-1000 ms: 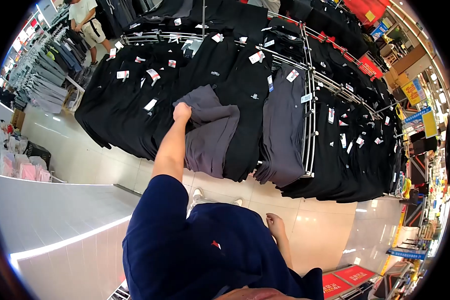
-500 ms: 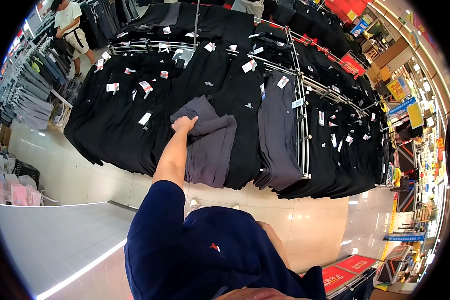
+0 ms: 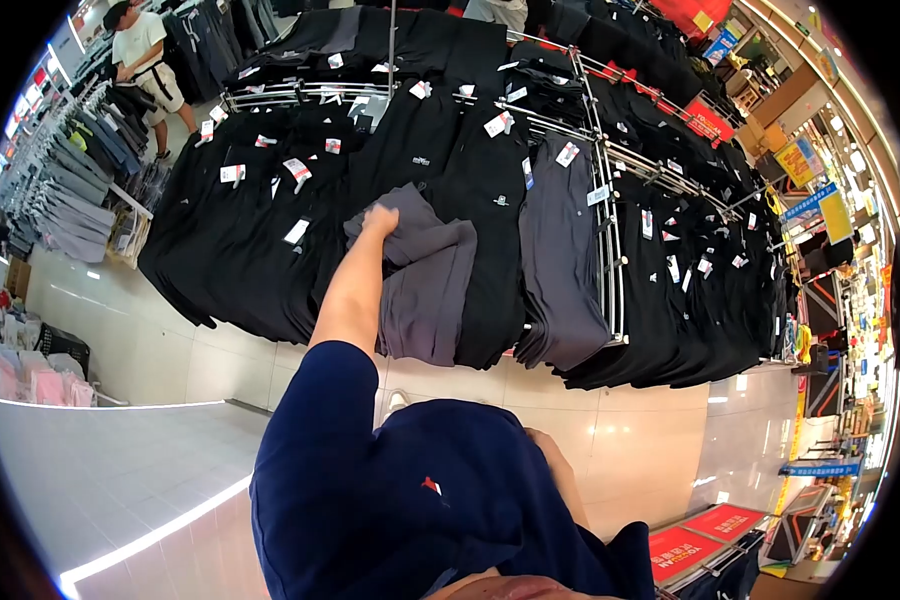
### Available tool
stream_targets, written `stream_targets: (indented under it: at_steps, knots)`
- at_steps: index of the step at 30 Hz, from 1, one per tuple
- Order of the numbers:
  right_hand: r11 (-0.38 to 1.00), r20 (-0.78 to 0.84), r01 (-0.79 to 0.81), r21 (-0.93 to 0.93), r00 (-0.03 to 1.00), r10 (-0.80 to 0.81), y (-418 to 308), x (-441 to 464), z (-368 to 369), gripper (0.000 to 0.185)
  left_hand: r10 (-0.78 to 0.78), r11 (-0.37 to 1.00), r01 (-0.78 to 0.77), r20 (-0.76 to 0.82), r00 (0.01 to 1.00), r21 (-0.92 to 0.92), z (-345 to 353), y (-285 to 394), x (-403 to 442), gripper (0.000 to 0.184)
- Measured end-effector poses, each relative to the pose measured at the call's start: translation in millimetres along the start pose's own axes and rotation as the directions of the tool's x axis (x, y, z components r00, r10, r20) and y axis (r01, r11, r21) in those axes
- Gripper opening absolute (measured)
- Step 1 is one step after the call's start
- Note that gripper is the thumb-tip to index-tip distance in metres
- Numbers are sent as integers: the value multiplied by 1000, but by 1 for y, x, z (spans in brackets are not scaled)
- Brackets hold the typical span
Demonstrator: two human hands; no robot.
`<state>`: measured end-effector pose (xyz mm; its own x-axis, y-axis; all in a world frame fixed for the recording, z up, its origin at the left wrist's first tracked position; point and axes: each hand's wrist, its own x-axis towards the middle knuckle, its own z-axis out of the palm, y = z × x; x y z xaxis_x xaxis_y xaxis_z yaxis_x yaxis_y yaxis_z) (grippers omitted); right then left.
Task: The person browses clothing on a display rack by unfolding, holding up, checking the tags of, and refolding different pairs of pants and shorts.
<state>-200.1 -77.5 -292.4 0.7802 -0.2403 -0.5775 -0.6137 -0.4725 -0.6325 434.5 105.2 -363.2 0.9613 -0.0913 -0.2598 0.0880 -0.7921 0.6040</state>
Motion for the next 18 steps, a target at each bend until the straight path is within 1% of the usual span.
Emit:
stream_targets:
  at_steps: [1,2,3,4,5,6,8,9,10,11,12,13,14,15,16,17,18]
  knots:
    - [1000,2,-18,1,1000,18,-1,-1,1,45,-86,990,66,160,983,128,-12,2,-27,84]
    - [999,3,-41,2,999,41,0,-3,1,46,-17,964,-28,166,986,264,-6,-6,-41,86]
    - [999,-6,-48,16,999,48,8,-4,7,46,37,921,-104,182,983,375,-6,-8,-60,78]
    - [993,-7,-75,91,997,76,28,-3,20,45,47,918,-118,190,981,378,-20,3,-88,62]
    - [982,-5,-99,161,995,101,41,-2,28,45,9,933,-83,208,978,349,-8,-8,-82,50]
    - [981,-12,-100,167,995,103,42,-6,29,45,17,932,-92,211,977,351,5,-18,-77,50]
    - [997,58,-74,-17,996,75,43,-15,29,43,-12,935,-42,151,988,351,24,-32,-71,49]
    - [997,55,-75,-15,996,76,41,-18,27,43,-44,951,-15,181,982,310,17,-24,-80,55]
    - [997,47,-80,12,996,79,35,-23,25,43,-43,950,-17,186,982,312,13,-13,-95,55]
    - [995,43,-88,40,995,86,33,-28,26,43,5,949,-10,19,1000,316,13,-4,-114,56]
    - [994,45,-95,46,995,93,36,-30,28,43,54,947,-4,-150,987,320,13,0,-126,57]
    - [992,48,-122,30,992,121,42,-31,30,43,125,919,-70,-118,985,389,15,-2,-133,55]
    - [989,47,-145,14,988,145,47,-30,33,44,128,916,-74,-114,985,394,18,-7,-129,55]
    - [989,43,-145,22,989,144,53,-28,37,44,153,900,-131,-21,988,415,16,-9,-123,52]
    - [992,38,-128,-20,991,129,59,-30,41,43,176,882,-192,76,981,430,16,-10,-118,49]
    - [992,32,-112,-63,993,114,66,-31,44,43,256,887,-241,15,967,394,17,-14,-117,42]
    - [992,26,-115,-56,993,116,66,-34,44,43,264,884,-250,19,964,395,14,-14,-112,42]
